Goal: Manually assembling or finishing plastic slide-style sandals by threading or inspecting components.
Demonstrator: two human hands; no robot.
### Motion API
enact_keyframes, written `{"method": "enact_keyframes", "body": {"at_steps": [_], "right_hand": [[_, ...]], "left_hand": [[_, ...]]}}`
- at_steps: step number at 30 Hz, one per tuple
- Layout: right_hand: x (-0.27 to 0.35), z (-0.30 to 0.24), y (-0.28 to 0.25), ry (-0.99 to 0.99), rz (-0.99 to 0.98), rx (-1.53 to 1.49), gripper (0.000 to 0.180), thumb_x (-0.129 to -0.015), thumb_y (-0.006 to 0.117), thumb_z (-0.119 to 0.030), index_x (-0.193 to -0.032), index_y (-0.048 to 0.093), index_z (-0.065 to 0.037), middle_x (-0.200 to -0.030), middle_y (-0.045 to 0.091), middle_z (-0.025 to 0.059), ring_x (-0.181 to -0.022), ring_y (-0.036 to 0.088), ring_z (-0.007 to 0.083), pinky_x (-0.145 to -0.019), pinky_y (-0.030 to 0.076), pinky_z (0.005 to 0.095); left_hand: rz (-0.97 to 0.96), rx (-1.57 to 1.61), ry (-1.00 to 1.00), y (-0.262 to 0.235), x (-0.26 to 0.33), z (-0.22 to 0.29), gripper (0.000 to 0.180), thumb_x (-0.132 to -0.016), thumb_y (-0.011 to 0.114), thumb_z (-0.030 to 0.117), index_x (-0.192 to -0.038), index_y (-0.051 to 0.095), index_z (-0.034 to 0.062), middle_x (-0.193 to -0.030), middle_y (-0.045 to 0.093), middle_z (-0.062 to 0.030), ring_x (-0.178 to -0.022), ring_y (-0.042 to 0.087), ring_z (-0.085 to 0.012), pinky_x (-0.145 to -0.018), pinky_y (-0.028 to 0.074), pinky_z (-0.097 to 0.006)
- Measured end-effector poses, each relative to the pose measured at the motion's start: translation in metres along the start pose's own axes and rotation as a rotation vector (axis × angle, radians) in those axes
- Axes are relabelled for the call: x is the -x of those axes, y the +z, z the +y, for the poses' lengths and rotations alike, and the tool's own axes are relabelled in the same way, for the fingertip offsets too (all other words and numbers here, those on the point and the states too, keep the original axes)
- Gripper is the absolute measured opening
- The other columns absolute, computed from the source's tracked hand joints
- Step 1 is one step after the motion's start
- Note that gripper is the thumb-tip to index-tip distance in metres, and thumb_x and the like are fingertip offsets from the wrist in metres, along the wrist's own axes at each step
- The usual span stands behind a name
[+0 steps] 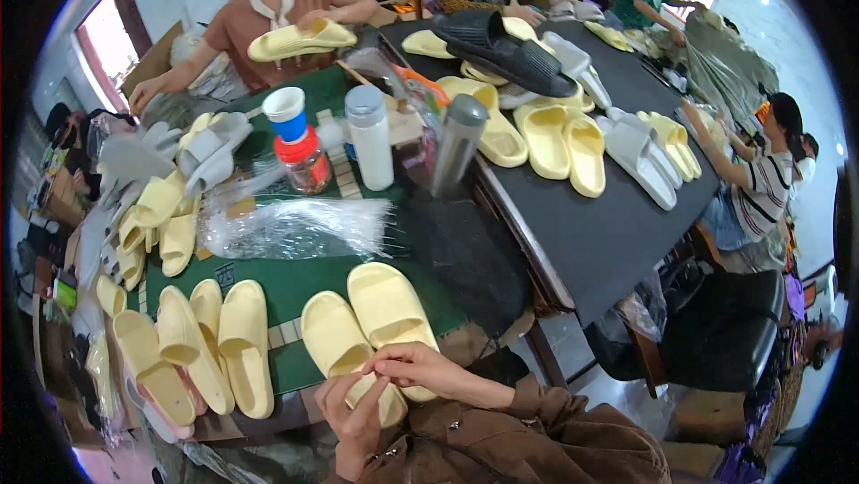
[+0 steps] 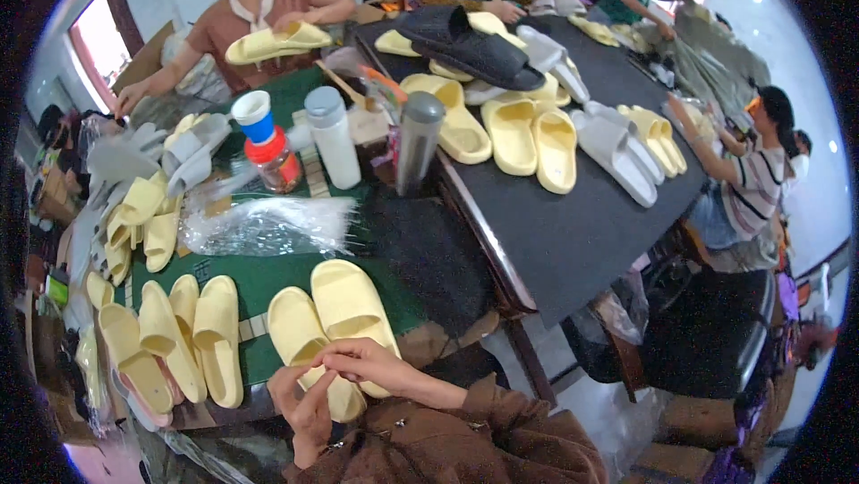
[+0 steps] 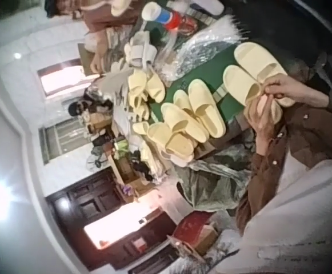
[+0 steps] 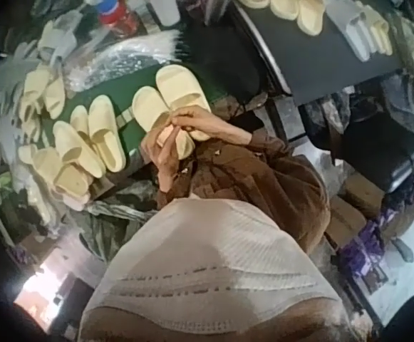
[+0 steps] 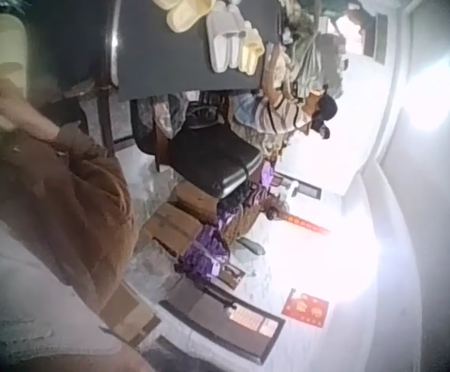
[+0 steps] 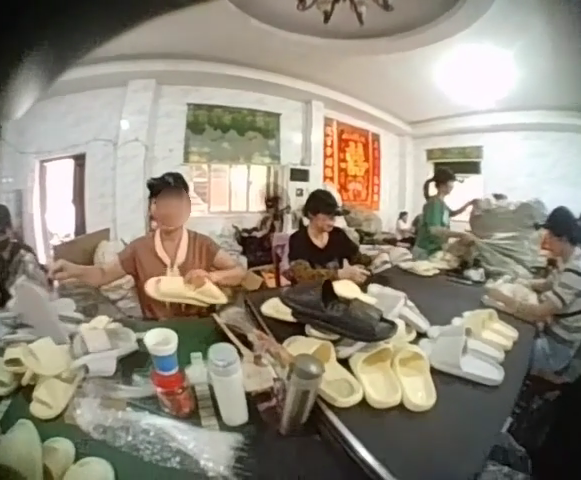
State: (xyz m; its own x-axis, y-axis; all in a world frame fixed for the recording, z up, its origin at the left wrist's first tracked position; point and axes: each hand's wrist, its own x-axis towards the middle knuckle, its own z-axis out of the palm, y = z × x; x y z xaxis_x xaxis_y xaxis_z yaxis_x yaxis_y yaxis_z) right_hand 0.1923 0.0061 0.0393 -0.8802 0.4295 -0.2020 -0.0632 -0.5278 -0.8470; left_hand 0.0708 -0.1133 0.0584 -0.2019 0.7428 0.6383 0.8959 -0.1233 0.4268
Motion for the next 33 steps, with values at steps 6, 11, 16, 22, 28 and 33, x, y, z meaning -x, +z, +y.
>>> {"method": "enact_keyframes", "body": {"at_steps": [6, 11, 16, 22, 28, 33], "right_hand": [[0.003, 0.005, -0.002, -0.105, 0.100, 0.077, 0.014, -0.096, 0.054, -0.013, -0.102, 0.063, -0.003, -0.084, 0.058, -0.0045, -0.067, 0.045, 0.0019, -0.058, 0.036, 0.0168], [0.008, 0.002, 0.003, -0.418, 0.324, 0.616, 0.013, -0.090, 0.060, -0.008, -0.097, 0.066, 0.001, -0.084, 0.064, 0.0034, -0.070, 0.055, 0.0060, -0.059, 0.045, 0.0213], [0.004, 0.010, 0.002, -0.335, 0.354, 0.548, 0.013, -0.090, 0.056, -0.004, -0.096, 0.066, 0.002, -0.089, 0.066, 0.0046, -0.077, 0.059, 0.0078, -0.061, 0.047, 0.0205], [0.006, -0.007, -0.008, -0.119, 0.389, 0.556, 0.010, -0.088, 0.058, -0.003, -0.093, 0.067, 0.000, -0.080, 0.064, 0.0035, -0.062, 0.052, 0.0058, -0.055, 0.043, 0.0213], [0.008, -0.004, 0.007, -0.163, 0.196, 0.784, 0.009, -0.087, 0.059, -0.001, -0.093, 0.066, 0.001, -0.078, 0.063, 0.0050, -0.065, 0.055, 0.0079, -0.057, 0.044, 0.0217], [0.013, 0.016, 0.003, -0.154, 0.246, 0.550, 0.010, -0.092, 0.054, 0.000, -0.096, 0.063, 0.001, -0.080, 0.060, -0.0014, -0.060, 0.044, 0.0015, -0.054, 0.036, 0.0166]], "left_hand": [[-0.147, 0.246, -0.129, 0.002, -0.003, -0.001, 0.032, -0.071, 0.059, -0.010, -0.095, 0.070, 0.0074, -0.090, 0.057, -0.0101, -0.092, 0.054, -0.0268, -0.081, 0.044, -0.033], [-0.290, 0.624, -0.495, -0.007, 0.004, -0.008, 0.031, -0.080, 0.045, -0.001, -0.104, 0.065, -0.0015, -0.104, 0.063, -0.0141, -0.096, 0.058, -0.0268, -0.087, 0.044, -0.033], [-0.386, 0.624, -0.691, -0.018, 0.018, -0.013, 0.040, -0.079, 0.045, -0.003, -0.115, 0.061, 0.0008, -0.113, 0.060, -0.0149, -0.102, 0.057, -0.0248, -0.090, 0.043, -0.032], [-0.343, 0.509, -0.553, -0.042, 0.013, -0.022, 0.055, -0.070, 0.041, -0.018, -0.114, 0.064, 0.0067, -0.129, 0.052, -0.0135, -0.119, 0.050, -0.0294, -0.096, 0.041, -0.032], [-0.273, 0.538, -0.496, -0.025, 0.011, -0.011, 0.023, -0.085, 0.056, -0.002, -0.105, 0.066, 0.0044, -0.117, 0.058, -0.0123, -0.105, 0.059, -0.0257, -0.086, 0.048, -0.034], [-0.229, 0.616, -0.573, 0.000, 0.024, 0.004, 0.017, -0.086, 0.056, -0.001, -0.102, 0.063, 0.0016, -0.102, 0.063, -0.0118, -0.091, 0.063, -0.0257, -0.079, 0.050, -0.031]]}}
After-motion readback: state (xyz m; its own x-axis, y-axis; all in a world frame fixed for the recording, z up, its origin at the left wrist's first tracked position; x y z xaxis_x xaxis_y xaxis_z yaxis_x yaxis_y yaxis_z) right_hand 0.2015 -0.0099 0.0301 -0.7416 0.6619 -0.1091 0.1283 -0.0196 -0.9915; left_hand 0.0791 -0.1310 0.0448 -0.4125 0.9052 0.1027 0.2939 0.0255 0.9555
